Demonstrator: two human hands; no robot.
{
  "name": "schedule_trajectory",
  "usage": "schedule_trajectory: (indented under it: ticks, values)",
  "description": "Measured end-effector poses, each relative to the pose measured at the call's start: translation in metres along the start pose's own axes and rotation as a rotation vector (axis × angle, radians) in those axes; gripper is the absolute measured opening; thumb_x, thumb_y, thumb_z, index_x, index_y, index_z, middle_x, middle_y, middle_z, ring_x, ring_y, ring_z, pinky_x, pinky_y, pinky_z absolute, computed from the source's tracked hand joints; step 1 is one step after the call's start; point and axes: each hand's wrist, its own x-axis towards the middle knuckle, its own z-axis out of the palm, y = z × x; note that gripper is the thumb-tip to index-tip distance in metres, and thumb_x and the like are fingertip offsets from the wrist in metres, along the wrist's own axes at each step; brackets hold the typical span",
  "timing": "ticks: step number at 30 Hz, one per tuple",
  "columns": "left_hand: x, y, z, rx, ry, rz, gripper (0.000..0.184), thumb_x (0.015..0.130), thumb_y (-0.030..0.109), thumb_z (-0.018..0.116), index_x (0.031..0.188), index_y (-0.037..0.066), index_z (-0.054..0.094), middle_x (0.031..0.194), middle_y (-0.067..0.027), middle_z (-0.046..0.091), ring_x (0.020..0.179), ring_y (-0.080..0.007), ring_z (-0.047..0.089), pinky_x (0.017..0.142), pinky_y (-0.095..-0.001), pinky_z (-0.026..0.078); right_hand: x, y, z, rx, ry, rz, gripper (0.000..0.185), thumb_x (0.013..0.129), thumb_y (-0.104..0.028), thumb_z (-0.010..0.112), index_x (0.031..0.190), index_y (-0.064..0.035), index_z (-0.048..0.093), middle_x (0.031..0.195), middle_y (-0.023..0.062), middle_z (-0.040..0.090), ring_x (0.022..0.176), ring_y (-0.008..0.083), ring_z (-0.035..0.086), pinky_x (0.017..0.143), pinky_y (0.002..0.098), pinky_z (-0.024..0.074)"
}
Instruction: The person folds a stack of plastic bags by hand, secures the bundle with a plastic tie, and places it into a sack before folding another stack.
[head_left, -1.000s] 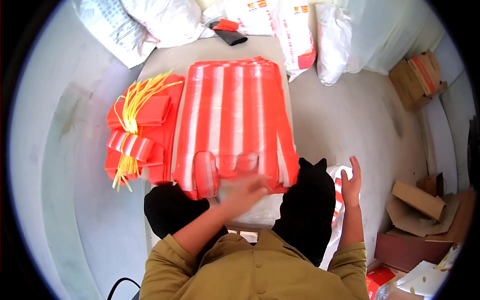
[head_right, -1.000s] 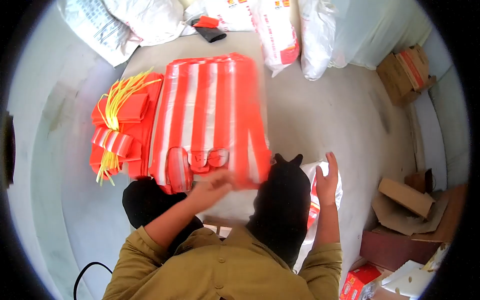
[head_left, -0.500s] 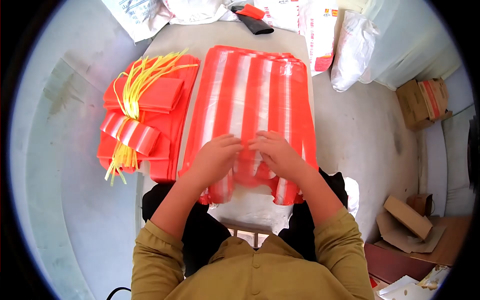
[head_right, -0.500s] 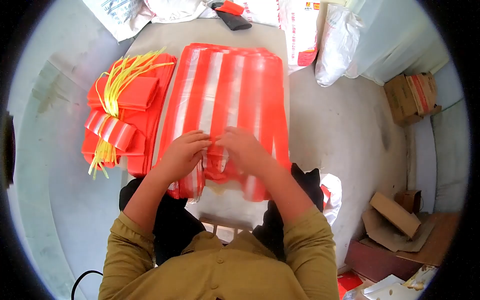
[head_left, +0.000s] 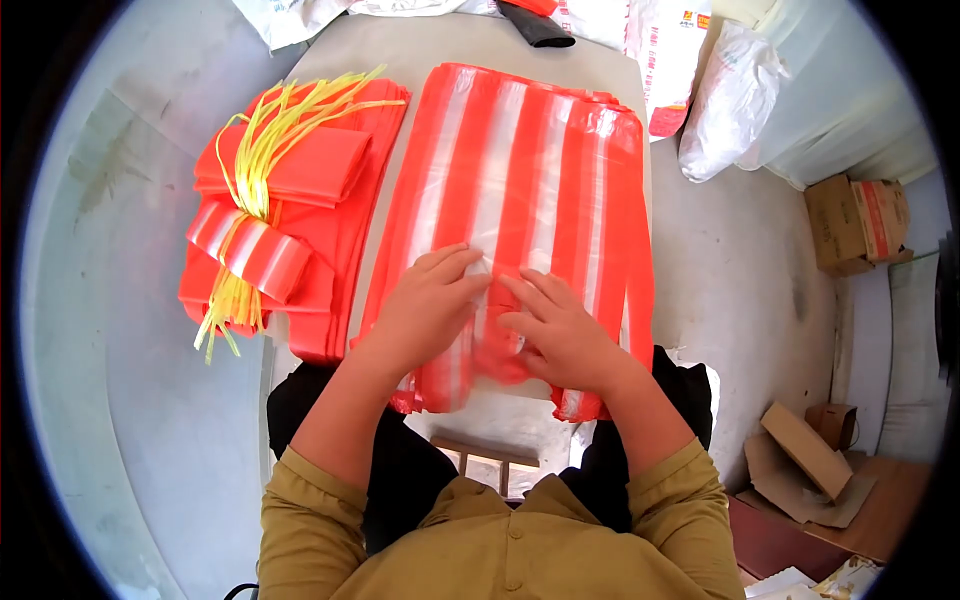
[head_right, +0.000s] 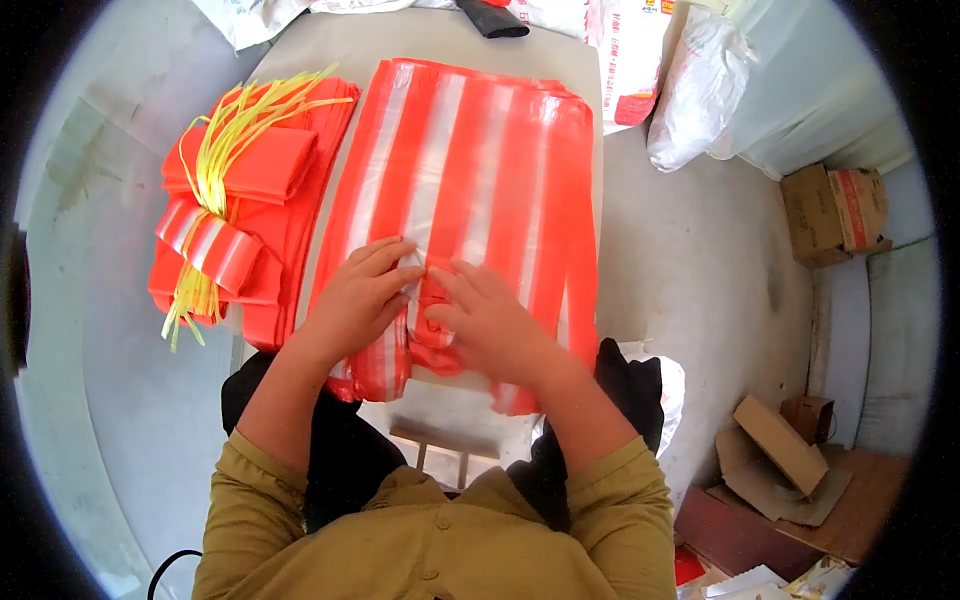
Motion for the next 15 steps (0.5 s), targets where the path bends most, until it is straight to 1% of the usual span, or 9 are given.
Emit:
schedule_trajectory:
  ticks: [3, 4, 6, 7, 9, 10, 12, 13, 15]
  values:
    - [0.002, 0.004, -0.002, 0.028, 0.029, 0.009, 0.036, 0.083, 0.001, 0.070, 0.119, 0.005, 0.070, 0.139, -0.0160, 0.061, 0.136, -0.0361, 0.052, 0.111, -0.0439, 0.046, 0.001, -0.004, 0.008, -0.079, 0.033, -0.046, 0.031, 0.077, -0.001, 0.074, 0.107, -0.0069, 0.068, 0.141, 0.0144, 0.060, 0.138, 0.0392, 0.049, 0.111, 0.0518, 0.0442]
    - [0.001, 0.003, -0.001, 0.047, 0.010, 0.013, 0.036, 0.083, 0.001, 0.071, 0.118, 0.005, 0.069, 0.141, -0.0158, 0.060, 0.138, -0.0372, 0.051, 0.112, -0.0449, 0.045, 0.001, -0.004, 0.011, -0.096, 0.055, -0.059, 0.029, 0.077, -0.001, 0.074, 0.105, -0.0061, 0.069, 0.139, 0.0146, 0.062, 0.135, 0.0388, 0.051, 0.110, 0.0524, 0.0455]
    - [0.000, 0.000, -0.001, 0.086, -0.027, 0.017, 0.036, 0.082, 0.000, 0.072, 0.117, 0.006, 0.067, 0.145, -0.0155, 0.058, 0.141, -0.0394, 0.048, 0.115, -0.0470, 0.043, 0.001, -0.001, 0.018, 0.070, 0.197, 0.035, 0.025, 0.081, 0.000, 0.072, 0.105, -0.0050, 0.069, 0.133, 0.0136, 0.066, 0.123, 0.0321, 0.061, 0.102, 0.0455, 0.0513]
    - [-0.001, 0.003, -0.004, 0.049, -0.032, 0.003, 0.034, 0.082, 0.000, 0.071, 0.115, 0.006, 0.067, 0.144, -0.0153, 0.058, 0.141, -0.0403, 0.048, 0.115, -0.0480, 0.042, 0.001, 0.000, 0.019, 0.153, 0.267, 0.084, 0.022, 0.083, 0.000, 0.072, 0.104, -0.0045, 0.070, 0.130, 0.0131, 0.068, 0.117, 0.0288, 0.066, 0.099, 0.0421, 0.0542]
    - [-0.001, 0.013, -0.011, -0.028, -0.040, -0.024, 0.031, 0.081, -0.001, 0.071, 0.111, 0.005, 0.066, 0.143, -0.0150, 0.059, 0.141, -0.0420, 0.047, 0.115, -0.0499, 0.042, 0.001, -0.002, 0.013, 0.615, 0.261, 0.424, 0.015, 0.090, -0.001, 0.071, 0.105, -0.0028, 0.069, 0.128, 0.0119, 0.069, 0.113, 0.0222, 0.066, 0.097, 0.0364, 0.0544]
    - [0.000, 0.014, -0.009, -0.058, -0.007, -0.016, 0.029, 0.082, 0.000, 0.072, 0.110, 0.005, 0.066, 0.142, -0.0146, 0.060, 0.141, -0.0427, 0.047, 0.115, -0.0507, 0.042, 0.002, -0.003, 0.010, 0.846, 0.251, 0.595, 0.012, 0.093, -0.002, 0.070, 0.105, -0.0020, 0.069, 0.127, 0.0112, 0.070, 0.112, 0.0189, 0.067, 0.096, 0.0335, 0.0544]
    - [0.002, 0.015, -0.004, -0.118, 0.059, 0.003, 0.025, 0.082, 0.001, 0.072, 0.106, 0.004, 0.067, 0.138, -0.0139, 0.063, 0.141, -0.0441, 0.047, 0.114, -0.0522, 0.042, 0.005, 0.002, 0.007, 0.912, 0.230, 0.624, 0.014, 0.096, -0.004, 0.069, 0.109, -0.0002, 0.069, 0.127, 0.0097, 0.069, 0.110, 0.0141, 0.065, 0.095, 0.0312, 0.0538]
    - [0.004, 0.013, -0.001, -0.109, 0.068, -0.004, 0.021, 0.083, 0.004, 0.073, 0.104, 0.004, 0.068, 0.135, -0.0129, 0.065, 0.139, -0.0436, 0.049, 0.113, -0.0537, 0.042, 0.006, 0.003, 0.006, 0.944, 0.218, 0.637, 0.015, 0.097, -0.005, 0.068, 0.110, 0.0008, 0.068, 0.127, 0.0089, 0.069, 0.109, 0.0117, 0.064, 0.094, 0.0300, 0.0535]
    - [0.008, 0.009, 0.006, -0.092, 0.087, -0.019, 0.015, 0.087, 0.010, 0.075, 0.100, 0.004, 0.071, 0.128, -0.0109, 0.068, 0.135, -0.0427, 0.052, 0.111, -0.0568, 0.041, 0.007, 0.002, 0.007, 1.038, 0.238, 0.595, 0.019, 0.096, -0.004, 0.069, 0.114, 0.0016, 0.067, 0.127, 0.0092, 0.069, 0.108, 0.0129, 0.064, 0.093, 0.0303, 0.0538]
